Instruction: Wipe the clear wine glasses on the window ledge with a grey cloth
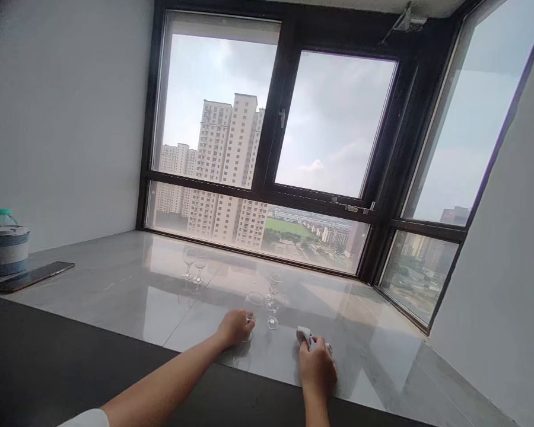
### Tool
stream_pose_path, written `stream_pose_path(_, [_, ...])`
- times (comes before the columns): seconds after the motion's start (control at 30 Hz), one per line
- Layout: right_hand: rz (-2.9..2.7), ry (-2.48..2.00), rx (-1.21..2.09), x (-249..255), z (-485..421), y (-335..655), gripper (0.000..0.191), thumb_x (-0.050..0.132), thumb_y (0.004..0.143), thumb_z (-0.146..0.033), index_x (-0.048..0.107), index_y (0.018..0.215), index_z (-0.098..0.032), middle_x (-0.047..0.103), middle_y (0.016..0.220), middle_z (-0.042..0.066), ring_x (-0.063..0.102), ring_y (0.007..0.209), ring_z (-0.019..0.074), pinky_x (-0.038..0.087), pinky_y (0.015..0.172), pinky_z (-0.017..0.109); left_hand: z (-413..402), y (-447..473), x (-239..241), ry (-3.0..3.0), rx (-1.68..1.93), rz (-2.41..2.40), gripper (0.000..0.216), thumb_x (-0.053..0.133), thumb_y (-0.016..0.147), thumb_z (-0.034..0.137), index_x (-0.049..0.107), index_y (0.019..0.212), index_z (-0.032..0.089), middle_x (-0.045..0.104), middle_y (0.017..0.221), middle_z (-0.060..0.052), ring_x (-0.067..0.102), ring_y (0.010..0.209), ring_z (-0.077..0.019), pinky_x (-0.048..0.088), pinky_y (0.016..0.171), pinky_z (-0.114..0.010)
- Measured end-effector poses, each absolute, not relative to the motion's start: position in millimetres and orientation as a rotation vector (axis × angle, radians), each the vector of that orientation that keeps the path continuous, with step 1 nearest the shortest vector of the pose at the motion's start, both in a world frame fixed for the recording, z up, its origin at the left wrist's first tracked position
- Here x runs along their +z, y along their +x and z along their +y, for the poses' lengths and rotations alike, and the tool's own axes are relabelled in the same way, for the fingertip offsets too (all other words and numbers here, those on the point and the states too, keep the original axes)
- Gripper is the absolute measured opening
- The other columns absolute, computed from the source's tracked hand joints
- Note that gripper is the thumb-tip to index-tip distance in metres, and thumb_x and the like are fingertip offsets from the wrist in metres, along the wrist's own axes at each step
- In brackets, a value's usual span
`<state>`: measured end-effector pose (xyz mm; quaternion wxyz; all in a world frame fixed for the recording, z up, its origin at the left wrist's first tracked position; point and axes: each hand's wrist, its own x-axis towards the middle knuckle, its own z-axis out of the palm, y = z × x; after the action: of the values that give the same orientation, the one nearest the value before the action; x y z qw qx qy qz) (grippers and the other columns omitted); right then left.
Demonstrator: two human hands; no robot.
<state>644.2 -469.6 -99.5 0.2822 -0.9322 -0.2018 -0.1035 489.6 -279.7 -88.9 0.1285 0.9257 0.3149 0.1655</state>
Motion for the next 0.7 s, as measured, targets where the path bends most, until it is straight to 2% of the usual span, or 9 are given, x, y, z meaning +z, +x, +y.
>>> stream_pose_path(0.4, [-0.512, -2.466, -0.272, -103.5, -467.7, 647.8, 0.038, 0.039, 0.094, -0.05, 0.056, 0.111, -0.021, 0.067, 0.107, 0.014, 0.066, 0.093, 0.0292, 0.046, 0.072, 0.036, -286.2, 486.5, -80.1, 2.684, 0.447, 0.976, 0.039, 0.041, 0.089, 0.039, 0.071, 0.109, 0.023, 0.074, 0.105, -0.01, 0.068, 0.1, -0.0252, 0.047, 0.087, -0.031])
stream_pose_path(0.6, [-0.48, -2.439, -0.264, -100.4, -466.6, 646.2, 0.045, 0.04, 0.094, -0.045, 0.045, 0.128, -0.016, 0.064, 0.118, 0.018, 0.065, 0.101, 0.0303, 0.047, 0.077, 0.037, -285.1, 487.2, -81.9, 2.673, 0.462, 0.98, 0.041, 0.041, 0.089, 0.039, 0.072, 0.109, 0.022, 0.074, 0.107, -0.01, 0.068, 0.101, -0.0249, 0.047, 0.088, -0.031])
stream_pose_path(0.7, [-0.454, -2.44, -0.256, -98.8, -467.0, 644.2, 0.053, 0.037, 0.095, -0.046, 0.036, 0.137, -0.014, 0.065, 0.117, 0.019, 0.065, 0.101, 0.0318, 0.047, 0.077, 0.038, -286.5, 486.6, -80.3, 2.674, 0.449, 0.992, 0.042, 0.04, 0.089, 0.04, 0.071, 0.11, 0.022, 0.074, 0.107, -0.01, 0.067, 0.101, -0.0247, 0.046, 0.089, -0.031])
